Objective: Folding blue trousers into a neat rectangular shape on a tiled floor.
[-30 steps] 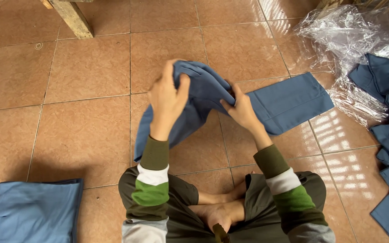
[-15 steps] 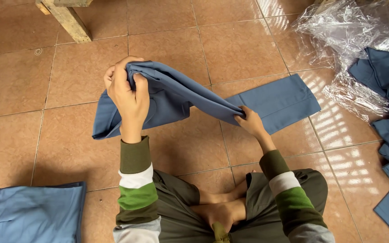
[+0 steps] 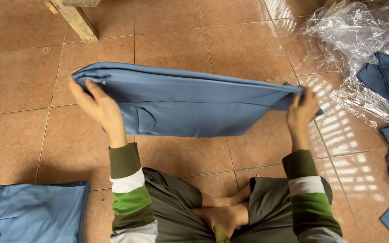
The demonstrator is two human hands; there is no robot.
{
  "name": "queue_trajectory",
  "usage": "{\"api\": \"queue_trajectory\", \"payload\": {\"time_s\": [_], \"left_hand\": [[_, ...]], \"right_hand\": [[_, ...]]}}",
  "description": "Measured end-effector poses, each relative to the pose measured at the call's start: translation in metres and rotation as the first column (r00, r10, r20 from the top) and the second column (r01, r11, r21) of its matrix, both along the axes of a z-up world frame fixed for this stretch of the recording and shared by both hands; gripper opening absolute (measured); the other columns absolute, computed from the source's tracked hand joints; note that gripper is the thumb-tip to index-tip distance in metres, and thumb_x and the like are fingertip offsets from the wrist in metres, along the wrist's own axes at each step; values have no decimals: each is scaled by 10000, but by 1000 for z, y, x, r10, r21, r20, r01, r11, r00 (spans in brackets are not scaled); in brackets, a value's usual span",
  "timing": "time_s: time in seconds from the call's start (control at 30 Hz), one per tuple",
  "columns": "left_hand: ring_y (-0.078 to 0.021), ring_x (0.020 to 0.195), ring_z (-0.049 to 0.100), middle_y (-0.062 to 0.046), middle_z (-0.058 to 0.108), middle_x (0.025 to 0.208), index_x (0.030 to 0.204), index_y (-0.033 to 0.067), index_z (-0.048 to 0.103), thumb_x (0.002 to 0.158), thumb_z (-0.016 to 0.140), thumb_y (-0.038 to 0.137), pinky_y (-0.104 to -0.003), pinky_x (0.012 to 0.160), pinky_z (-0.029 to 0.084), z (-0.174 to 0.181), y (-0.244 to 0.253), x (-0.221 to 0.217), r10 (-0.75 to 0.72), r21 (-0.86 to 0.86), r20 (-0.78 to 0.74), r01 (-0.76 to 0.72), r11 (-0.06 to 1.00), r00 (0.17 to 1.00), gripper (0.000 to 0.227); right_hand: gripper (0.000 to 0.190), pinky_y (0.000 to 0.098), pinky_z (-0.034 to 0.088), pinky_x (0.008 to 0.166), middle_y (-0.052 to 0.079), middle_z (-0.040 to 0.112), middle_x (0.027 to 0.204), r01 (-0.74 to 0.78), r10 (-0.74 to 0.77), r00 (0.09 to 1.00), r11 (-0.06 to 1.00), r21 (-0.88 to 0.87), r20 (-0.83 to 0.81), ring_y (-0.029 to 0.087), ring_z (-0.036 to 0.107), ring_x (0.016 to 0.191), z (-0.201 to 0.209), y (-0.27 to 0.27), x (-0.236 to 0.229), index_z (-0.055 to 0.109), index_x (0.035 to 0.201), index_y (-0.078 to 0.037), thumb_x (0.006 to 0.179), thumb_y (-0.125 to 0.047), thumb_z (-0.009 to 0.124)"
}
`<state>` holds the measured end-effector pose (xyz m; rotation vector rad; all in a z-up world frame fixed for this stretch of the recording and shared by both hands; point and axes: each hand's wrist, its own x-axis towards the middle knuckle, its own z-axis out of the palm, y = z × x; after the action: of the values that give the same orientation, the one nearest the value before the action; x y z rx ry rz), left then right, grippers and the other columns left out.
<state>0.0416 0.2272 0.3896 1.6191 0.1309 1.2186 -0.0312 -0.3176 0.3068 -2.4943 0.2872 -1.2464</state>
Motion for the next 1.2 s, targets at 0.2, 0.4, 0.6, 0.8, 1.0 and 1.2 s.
{"api": "queue_trajectory", "payload": {"time_s": [0.2, 0.4, 0.6, 0.8, 1.0, 1.2], "left_hand": [[-320, 1248, 577, -184, 551, 1363, 1395, 13, 436, 1124, 371, 40, -389, 1111, 434, 88, -36, -65, 138, 51, 195, -151, 987, 971, 280], [-330, 1251, 591, -190, 564, 1367, 1375, -13, 475, 1076, 379, -30, -406, 1124, 449, 62, -14, -35, 221, 55, 266, -244, 968, 938, 315], [-285, 751, 542, -196, 631, 915, 1118, -79, 595, 994, 509, -7, -377, 733, 484, -38, -11, 41, 168, 223, -71, -149, 963, 983, 168], [-388, 1257, 567, -181, 588, 1401, 1492, 162, 482, 981, 659, 534, -577, 915, 515, -238, 8, 139, 562, 576, -601, -179, 798, 568, 656], [-442, 1456, 378, -276, 406, 1567, 1539, 84, 382, 915, 623, 553, -619, 1116, 347, -325, -83, 81, 315, 470, -842, 310, 826, 437, 816], [-376, 1578, 8, -236, 44, 1697, 1642, 232, 138, 870, 436, 824, -750, 1143, -10, -350, -143, 8, 187, 226, -973, 716, 661, 135, 1017]], "right_hand": [[729, 518, 318, 1034, 168, 532, 959, 157, -63, 751, 984, -85, 658, 319, 508, 952, 97, -26, -26, 515, 894, -11, 1085, -628, 175], [420, 391, 401, 568, 194, 518, 677, -28, 281, 743, 920, -391, 607, 282, 411, 558, 111, -95, -28, 624, 807, 110, 944, -249, 456], [75, 477, 312, 994, 95, 445, 765, -81, 152, 979, 904, -419, 139, 278, 363, 756, 27, -34, 70, 539, 747, -76, 687, -96, 580], [512, 594, 445, 1032, 241, 664, 1191, -190, 84, 832, 972, -141, -548, 431, 630, 1181, -128, -8, 149, 604, 1305, -98, 866, -329, 731], [700, 674, 319, 1152, 262, 416, 1562, -149, 215, 548, 976, 159, -809, 431, 352, 1485, -175, 63, 116, 450, 1507, -78, 895, -312, 695], [990, 759, 244, 1127, 235, 189, 1668, -41, 75, 391, 997, 64, -917, 426, 149, 1555, -239, 65, 23, 260, 1598, -240, 798, -562, 746]]}}
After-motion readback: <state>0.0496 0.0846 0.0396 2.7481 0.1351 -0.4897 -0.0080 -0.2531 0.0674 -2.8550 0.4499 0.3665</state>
